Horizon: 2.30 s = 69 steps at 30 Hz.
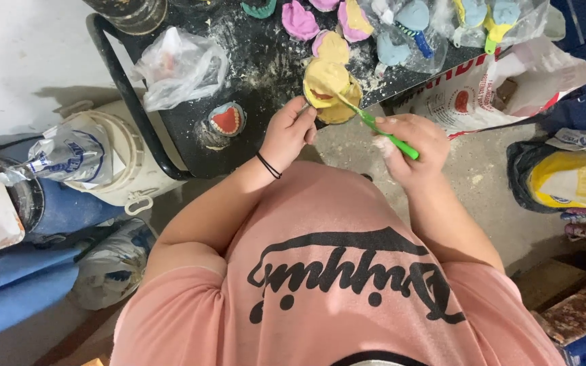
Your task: Filling dental impression molds with yellow plaster material using a small spatula at a laboratory bench.
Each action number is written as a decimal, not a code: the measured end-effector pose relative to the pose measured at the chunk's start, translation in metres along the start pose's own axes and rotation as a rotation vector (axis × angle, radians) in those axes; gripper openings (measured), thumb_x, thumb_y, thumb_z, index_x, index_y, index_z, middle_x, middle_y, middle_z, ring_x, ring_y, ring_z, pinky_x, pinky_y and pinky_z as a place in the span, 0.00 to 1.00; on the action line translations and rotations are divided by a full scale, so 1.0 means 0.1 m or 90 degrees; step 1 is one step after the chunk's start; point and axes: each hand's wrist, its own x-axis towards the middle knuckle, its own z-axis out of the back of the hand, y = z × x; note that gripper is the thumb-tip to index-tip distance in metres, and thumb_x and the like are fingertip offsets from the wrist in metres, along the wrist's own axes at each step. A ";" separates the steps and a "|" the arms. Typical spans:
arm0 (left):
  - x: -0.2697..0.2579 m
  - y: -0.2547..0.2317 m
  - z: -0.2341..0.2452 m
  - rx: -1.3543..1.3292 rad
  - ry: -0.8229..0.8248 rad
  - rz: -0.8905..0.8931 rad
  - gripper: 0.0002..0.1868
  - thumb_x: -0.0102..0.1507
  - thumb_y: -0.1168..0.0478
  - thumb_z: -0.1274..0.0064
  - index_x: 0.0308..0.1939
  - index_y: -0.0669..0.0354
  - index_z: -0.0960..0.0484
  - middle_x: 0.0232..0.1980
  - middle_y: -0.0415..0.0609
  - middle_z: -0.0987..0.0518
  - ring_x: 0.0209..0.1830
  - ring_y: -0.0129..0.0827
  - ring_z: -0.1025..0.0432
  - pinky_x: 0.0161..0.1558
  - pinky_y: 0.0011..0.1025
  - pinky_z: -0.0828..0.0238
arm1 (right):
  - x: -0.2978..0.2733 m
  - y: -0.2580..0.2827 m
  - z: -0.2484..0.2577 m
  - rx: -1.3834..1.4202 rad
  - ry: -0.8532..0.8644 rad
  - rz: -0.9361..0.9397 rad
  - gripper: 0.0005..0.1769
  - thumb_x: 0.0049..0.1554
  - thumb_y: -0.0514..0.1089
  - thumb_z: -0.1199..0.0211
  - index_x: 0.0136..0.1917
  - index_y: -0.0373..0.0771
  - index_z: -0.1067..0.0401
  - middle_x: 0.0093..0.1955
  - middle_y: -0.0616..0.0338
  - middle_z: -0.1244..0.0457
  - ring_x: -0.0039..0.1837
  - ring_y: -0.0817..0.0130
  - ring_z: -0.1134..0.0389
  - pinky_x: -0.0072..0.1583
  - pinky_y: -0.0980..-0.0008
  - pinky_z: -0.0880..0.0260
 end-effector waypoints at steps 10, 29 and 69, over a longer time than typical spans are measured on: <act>-0.01 -0.05 0.00 -0.045 -0.007 0.033 0.10 0.73 0.60 0.57 0.44 0.58 0.20 0.16 0.46 0.31 0.15 0.25 0.38 0.19 0.19 0.41 | 0.05 -0.13 0.23 0.073 0.001 -0.001 0.18 0.64 0.48 0.34 0.50 0.26 0.20 0.44 0.42 0.30 0.41 0.50 0.29 0.46 0.54 0.28; 0.01 0.06 -0.02 -0.076 0.016 0.037 0.10 0.73 0.60 0.57 0.45 0.58 0.21 0.17 0.47 0.31 0.17 0.25 0.36 0.18 0.18 0.41 | 0.30 -0.23 0.36 0.065 0.057 0.023 0.12 0.65 0.40 0.33 0.50 0.25 0.20 0.46 0.39 0.29 0.40 0.50 0.29 0.43 0.55 0.29; 0.03 0.08 0.03 0.016 0.012 -0.021 0.10 0.74 0.63 0.59 0.49 0.58 0.20 0.18 0.44 0.28 0.17 0.25 0.35 0.22 0.20 0.37 | 0.19 -0.21 -0.07 0.149 -0.269 -0.133 0.13 0.67 0.38 0.44 0.56 0.22 0.30 0.51 0.34 0.33 0.45 0.48 0.27 0.44 0.54 0.21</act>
